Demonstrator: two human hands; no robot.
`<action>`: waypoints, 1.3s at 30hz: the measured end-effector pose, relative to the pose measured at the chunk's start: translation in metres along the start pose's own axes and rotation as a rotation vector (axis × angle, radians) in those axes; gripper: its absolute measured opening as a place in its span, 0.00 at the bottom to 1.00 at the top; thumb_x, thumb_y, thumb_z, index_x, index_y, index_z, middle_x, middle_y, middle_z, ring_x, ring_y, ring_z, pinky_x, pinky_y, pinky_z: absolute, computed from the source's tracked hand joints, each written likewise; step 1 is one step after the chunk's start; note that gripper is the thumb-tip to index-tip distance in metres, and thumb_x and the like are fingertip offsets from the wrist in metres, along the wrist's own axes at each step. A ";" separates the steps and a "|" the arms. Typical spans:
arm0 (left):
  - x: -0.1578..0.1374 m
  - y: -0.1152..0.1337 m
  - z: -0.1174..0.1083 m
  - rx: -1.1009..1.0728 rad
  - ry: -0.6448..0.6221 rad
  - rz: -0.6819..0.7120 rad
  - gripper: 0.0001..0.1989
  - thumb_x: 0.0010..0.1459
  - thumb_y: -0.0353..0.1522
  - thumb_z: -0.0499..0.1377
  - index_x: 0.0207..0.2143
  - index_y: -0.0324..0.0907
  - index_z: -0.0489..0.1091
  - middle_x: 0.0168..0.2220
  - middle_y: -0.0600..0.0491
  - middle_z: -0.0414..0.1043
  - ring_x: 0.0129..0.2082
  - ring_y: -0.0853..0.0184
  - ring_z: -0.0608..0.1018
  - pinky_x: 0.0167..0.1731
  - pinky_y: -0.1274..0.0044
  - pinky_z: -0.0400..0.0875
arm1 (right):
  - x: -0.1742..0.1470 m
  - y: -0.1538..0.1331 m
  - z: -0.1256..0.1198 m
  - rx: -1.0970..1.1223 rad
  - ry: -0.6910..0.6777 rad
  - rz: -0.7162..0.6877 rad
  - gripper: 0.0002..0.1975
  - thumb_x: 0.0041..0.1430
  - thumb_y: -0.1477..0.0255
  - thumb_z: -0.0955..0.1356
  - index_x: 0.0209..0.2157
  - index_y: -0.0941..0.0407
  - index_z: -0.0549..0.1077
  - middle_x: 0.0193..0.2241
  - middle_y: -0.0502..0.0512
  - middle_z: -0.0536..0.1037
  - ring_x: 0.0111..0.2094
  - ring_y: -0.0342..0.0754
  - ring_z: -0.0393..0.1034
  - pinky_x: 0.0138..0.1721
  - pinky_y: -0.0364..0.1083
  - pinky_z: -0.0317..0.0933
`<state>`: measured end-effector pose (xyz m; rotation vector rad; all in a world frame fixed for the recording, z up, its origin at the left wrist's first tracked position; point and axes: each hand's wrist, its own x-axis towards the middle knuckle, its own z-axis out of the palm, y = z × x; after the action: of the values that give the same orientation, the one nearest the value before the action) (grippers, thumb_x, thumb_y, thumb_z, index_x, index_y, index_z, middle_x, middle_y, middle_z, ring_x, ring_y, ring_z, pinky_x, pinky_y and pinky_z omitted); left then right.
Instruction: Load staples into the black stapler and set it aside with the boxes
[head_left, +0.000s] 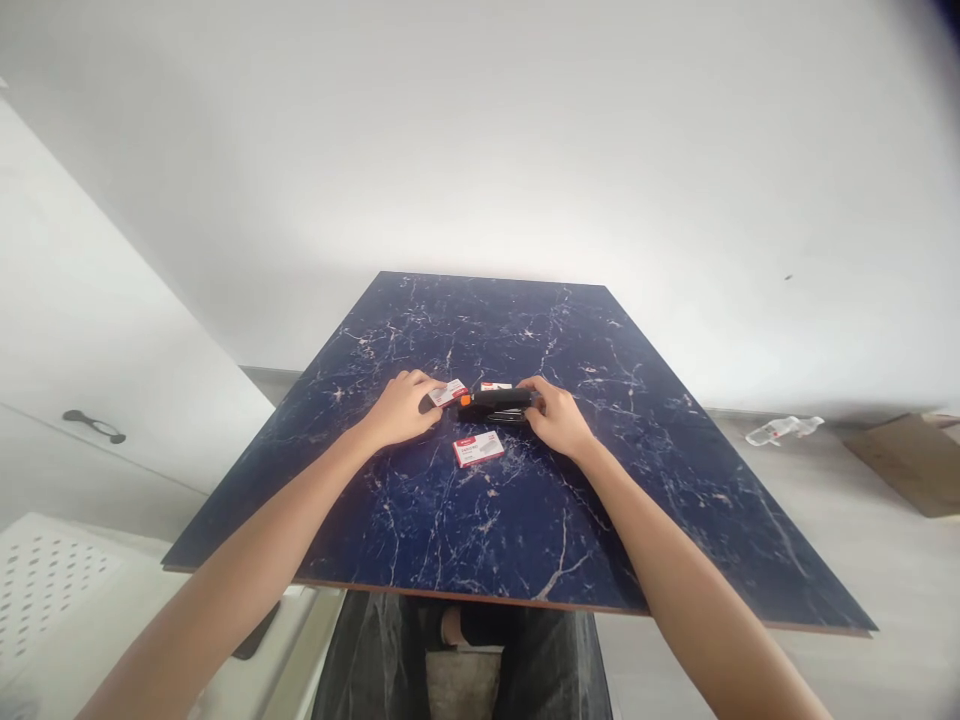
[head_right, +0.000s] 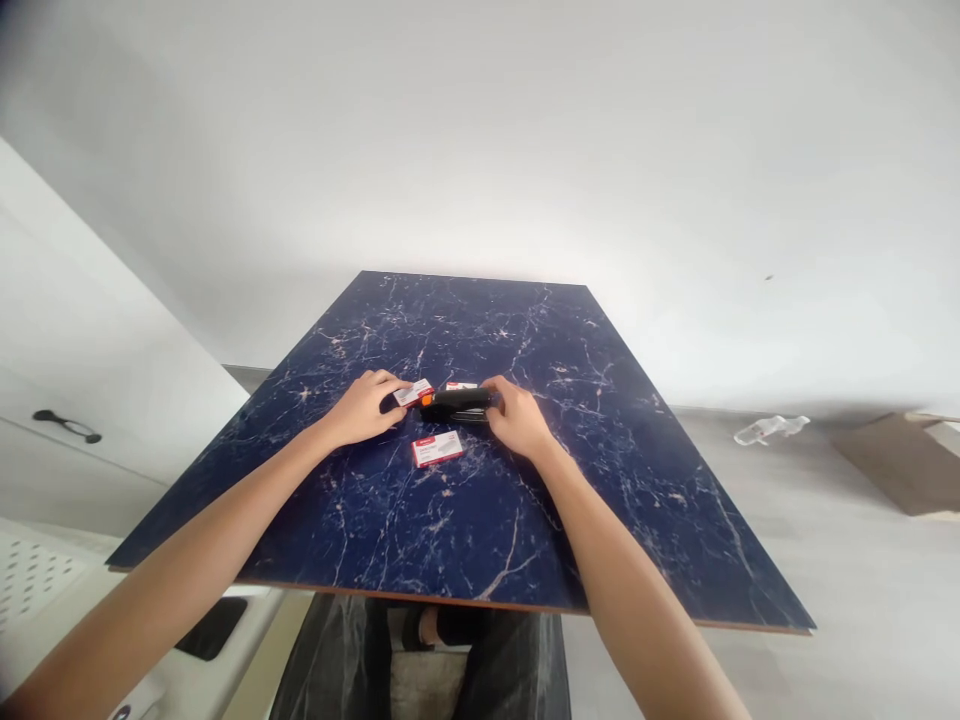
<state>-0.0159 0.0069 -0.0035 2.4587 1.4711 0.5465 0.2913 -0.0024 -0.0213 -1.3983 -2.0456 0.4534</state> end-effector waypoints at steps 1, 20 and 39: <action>0.000 0.001 0.002 0.008 -0.003 -0.003 0.19 0.61 0.37 0.58 0.53 0.45 0.74 0.49 0.44 0.73 0.50 0.51 0.73 0.48 0.60 0.69 | 0.000 0.000 -0.001 0.012 -0.007 -0.007 0.19 0.51 0.76 0.62 0.46 0.55 0.71 0.28 0.50 0.75 0.27 0.48 0.68 0.34 0.46 0.60; -0.004 0.019 0.015 -0.032 -0.049 0.130 0.20 0.64 0.42 0.59 0.56 0.47 0.73 0.62 0.43 0.65 0.62 0.46 0.66 0.57 0.53 0.64 | -0.008 -0.013 -0.018 0.100 -0.003 0.281 0.22 0.55 0.77 0.62 0.52 0.52 0.71 0.47 0.57 0.80 0.39 0.52 0.77 0.41 0.49 0.67; -0.012 0.025 0.015 -0.242 -0.229 0.183 0.48 0.52 0.51 0.68 0.71 0.54 0.53 0.61 0.44 0.67 0.58 0.47 0.70 0.51 0.61 0.70 | -0.035 -0.062 -0.027 -0.036 0.174 0.231 0.16 0.65 0.55 0.65 0.44 0.52 0.70 0.43 0.59 0.79 0.42 0.56 0.74 0.41 0.53 0.66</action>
<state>0.0057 -0.0156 -0.0103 2.3834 1.0364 0.4303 0.2731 -0.0599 0.0253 -1.6449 -1.7700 0.3779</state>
